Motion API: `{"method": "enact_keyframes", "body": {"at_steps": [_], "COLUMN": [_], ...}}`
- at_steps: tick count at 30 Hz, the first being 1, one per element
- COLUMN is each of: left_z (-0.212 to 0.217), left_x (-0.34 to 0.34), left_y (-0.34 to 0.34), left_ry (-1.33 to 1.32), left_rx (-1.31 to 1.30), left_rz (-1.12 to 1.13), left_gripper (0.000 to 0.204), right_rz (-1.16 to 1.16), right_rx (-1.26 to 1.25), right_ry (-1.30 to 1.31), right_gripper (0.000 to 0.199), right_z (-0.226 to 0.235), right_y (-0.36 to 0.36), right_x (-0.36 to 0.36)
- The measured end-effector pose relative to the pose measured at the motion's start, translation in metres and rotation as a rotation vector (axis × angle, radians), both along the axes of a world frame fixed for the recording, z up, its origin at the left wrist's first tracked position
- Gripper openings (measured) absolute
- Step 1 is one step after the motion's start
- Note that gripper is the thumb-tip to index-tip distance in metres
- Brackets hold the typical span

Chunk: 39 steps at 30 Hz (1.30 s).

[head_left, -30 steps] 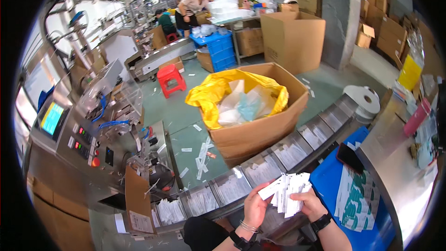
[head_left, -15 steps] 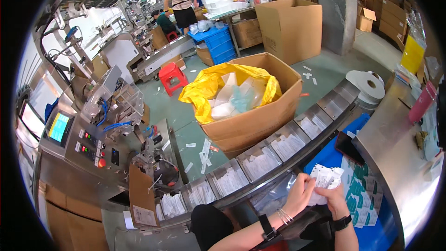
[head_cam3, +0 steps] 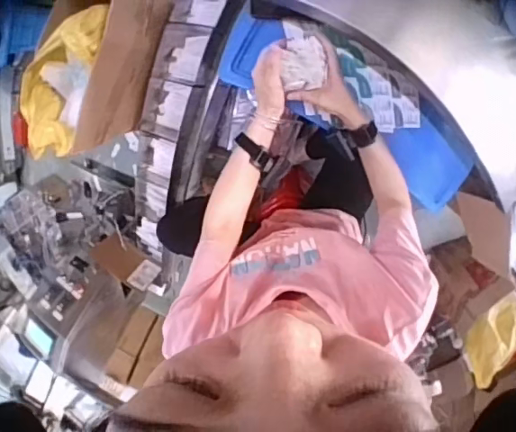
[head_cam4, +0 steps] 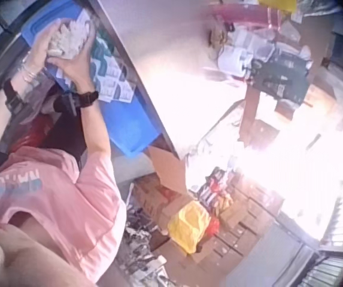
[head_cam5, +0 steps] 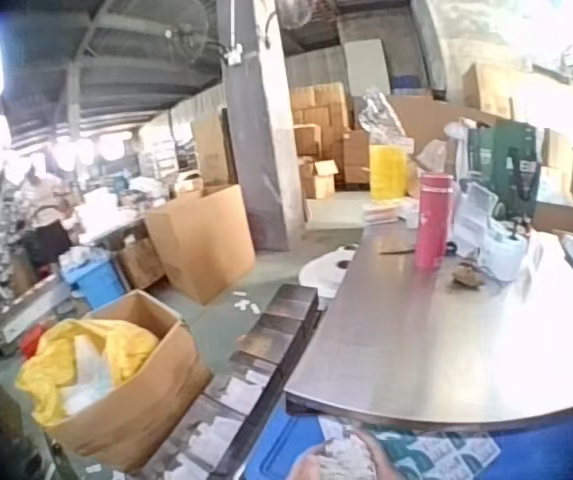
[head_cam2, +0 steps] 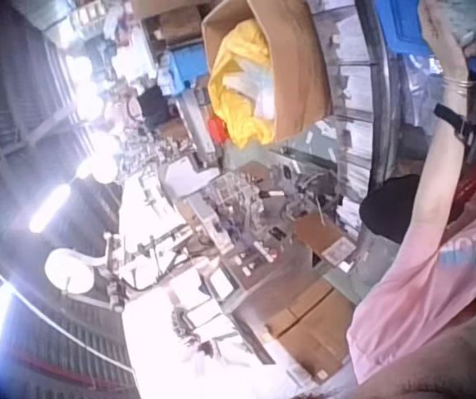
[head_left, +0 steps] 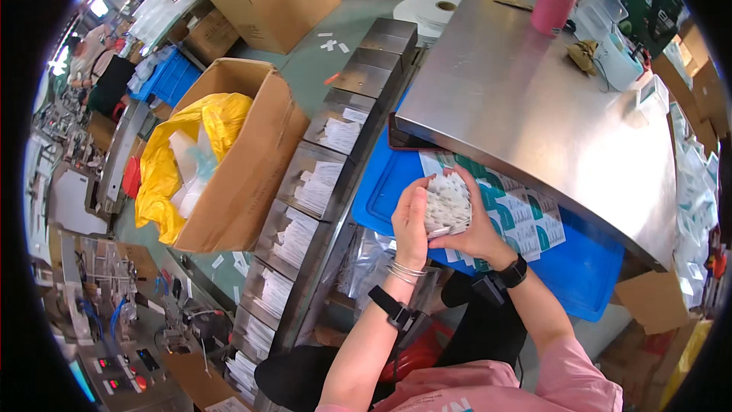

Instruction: Counting and stacking small adhesive labels and placing them into plastic bags on a production line.

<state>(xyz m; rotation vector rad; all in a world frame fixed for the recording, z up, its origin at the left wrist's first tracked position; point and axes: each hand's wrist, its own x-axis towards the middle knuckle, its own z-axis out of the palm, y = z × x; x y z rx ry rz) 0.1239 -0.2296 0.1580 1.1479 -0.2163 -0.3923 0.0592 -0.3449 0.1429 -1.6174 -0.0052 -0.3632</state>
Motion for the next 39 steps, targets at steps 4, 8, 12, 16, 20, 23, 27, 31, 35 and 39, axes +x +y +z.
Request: {"method": "enact_keyframes", "body": {"at_steps": [4,8,12,16,20,23,27,31,35,39], "left_z": [-0.007,-0.002,-0.014,-0.012,0.020,0.029,-0.004,-0.030,-0.067,-0.066], "left_x": [-0.006,-0.012,-0.014,-0.017,-0.028,-0.041,-0.068,-0.115,-0.119,-0.112], "left_y": [-0.003,-0.001,-0.002,0.008,0.035,0.074,0.170,0.203,0.212,0.221], "left_ry": [0.009,0.049,-0.135,-0.069,0.004,0.197,-0.144,-0.423,-0.499,-0.422], "left_rx": [0.017,-0.112,0.056,-0.119,-0.093,-0.195,0.680,1.261,1.479,1.340], "left_rz": [-0.036,-0.084,-0.096,-0.210,-0.142,-0.090,0.094,-0.064,-0.164,-0.127], "left_gripper": [0.035,0.037,0.046,0.062,0.071,0.073,0.058,0.042,0.012,0.011], "right_rz": [0.007,0.007,-0.065,-0.099,-0.035,0.069,0.427,0.521,0.460,0.251], "right_rx": [0.158,0.131,-0.017,0.043,0.174,0.216,0.287,0.339,0.350,-0.307], "right_ry": [0.045,0.055,0.098,0.118,0.142,0.310,0.749,1.098,1.331,1.254], "right_gripper": [0.131,0.127,0.103,0.089,0.076,0.073,0.073,0.051,0.039,0.058], "right_z": [-0.004,-0.003,-0.001,0.007,0.022,0.046,0.054,0.001,-0.070,-0.123], "right_y": [-0.001,0.002,0.009,0.013,0.033,0.051,0.072,0.097,0.125,0.177], "right_x": [-0.006,-0.012,-0.009,-0.003,0.001,-0.003,-0.032,-0.053,-0.041,-0.014]}}
